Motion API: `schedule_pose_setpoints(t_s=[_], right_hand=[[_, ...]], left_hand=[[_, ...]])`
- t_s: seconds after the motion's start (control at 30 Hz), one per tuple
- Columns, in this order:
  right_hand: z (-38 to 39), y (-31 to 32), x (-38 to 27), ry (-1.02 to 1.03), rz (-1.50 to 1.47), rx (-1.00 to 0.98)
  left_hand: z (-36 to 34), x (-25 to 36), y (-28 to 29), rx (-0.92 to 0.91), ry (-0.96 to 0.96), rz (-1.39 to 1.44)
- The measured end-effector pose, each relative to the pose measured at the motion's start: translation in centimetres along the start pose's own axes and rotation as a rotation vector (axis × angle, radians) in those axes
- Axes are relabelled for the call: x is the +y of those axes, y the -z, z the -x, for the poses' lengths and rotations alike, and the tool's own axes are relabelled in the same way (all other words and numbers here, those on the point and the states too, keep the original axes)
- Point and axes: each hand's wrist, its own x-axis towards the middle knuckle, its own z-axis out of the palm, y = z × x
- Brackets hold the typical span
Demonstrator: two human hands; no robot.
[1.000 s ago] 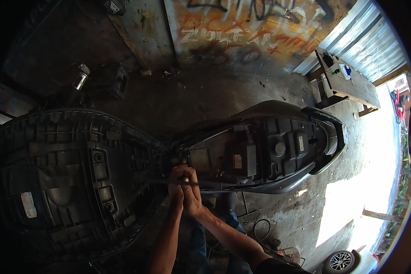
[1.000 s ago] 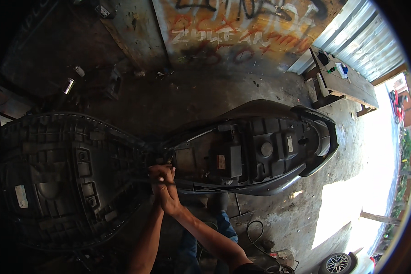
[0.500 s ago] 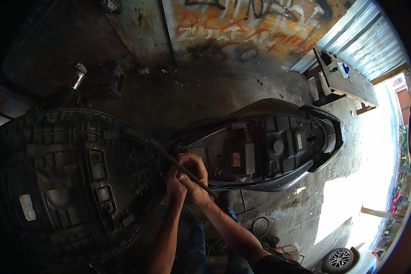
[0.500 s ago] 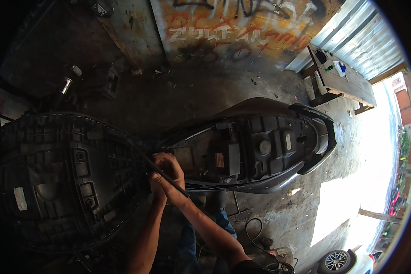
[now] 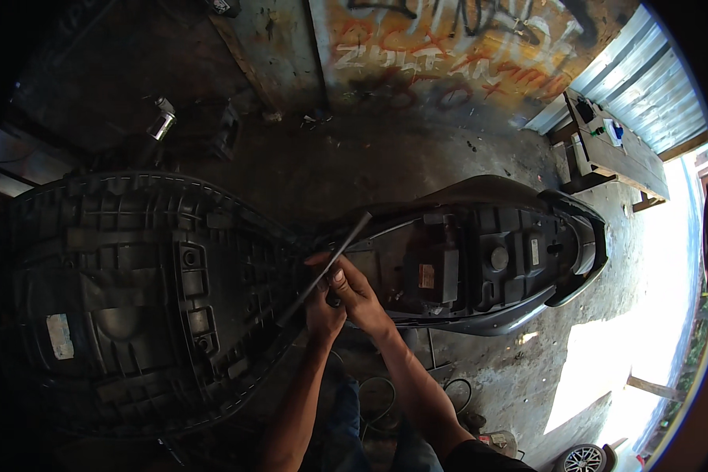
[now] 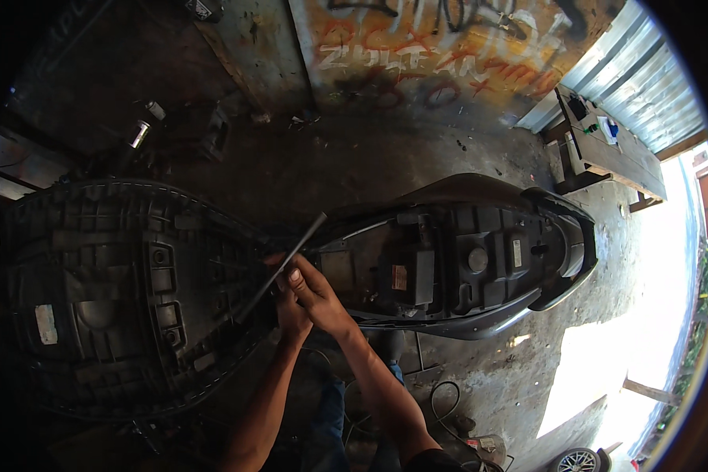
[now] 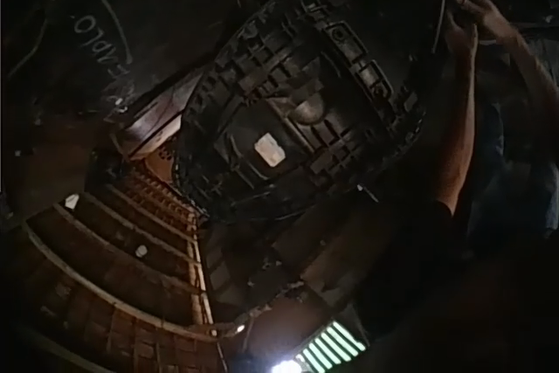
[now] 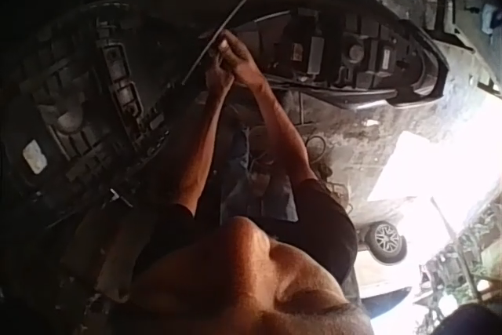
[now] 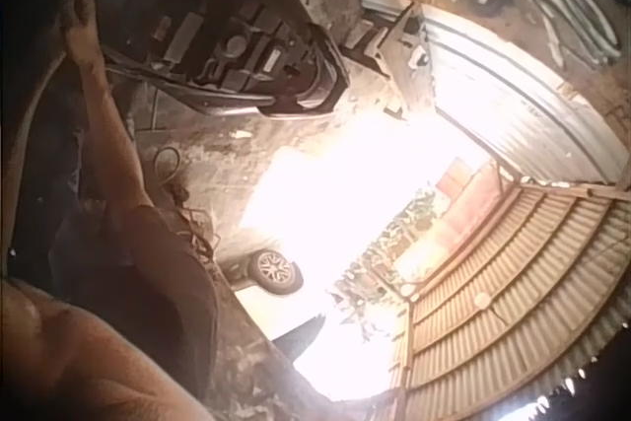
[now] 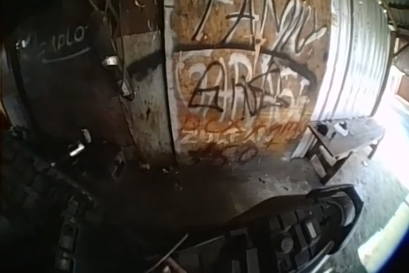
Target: The recorder is removing the seat and plastic body panels from a motorcycle using hand tools.
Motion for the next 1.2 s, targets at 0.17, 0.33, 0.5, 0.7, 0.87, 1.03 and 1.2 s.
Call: schedule_pose_setpoints(t_s=[0.17,0.33,0.5,0.7,0.87,1.03,1.2], right_hand=[[0.2,0.1,2.4,0.025,-0.191,0.125],[-0.6,0.7,2.5,-0.089,-0.109,-0.014],[-1.0,0.3,0.4,-0.117,-0.059,0.084],[-0.4,-0.1,2.0,-0.021,-0.280,0.313],[-1.0,1.5,3.6,0.039,-0.403,0.152],[-1.3,1.0,1.4,-0.180,-0.104,-0.029],[-0.7,1.3,0.6,-0.067,-0.144,0.126]], left_hand=[[0.6,-2.0,-0.6,-0.021,0.175,0.215],[0.2,-1.3,-0.2,-0.013,0.027,0.093],[0.9,-2.9,-0.2,-0.036,0.158,0.164],[1.1,-3.5,-0.9,0.000,0.126,0.101],[1.3,-3.7,-0.9,-0.043,0.165,0.066],[1.3,-3.2,-0.3,-0.049,0.136,-0.062],[1.0,-3.0,-0.5,-0.078,0.187,0.111]])
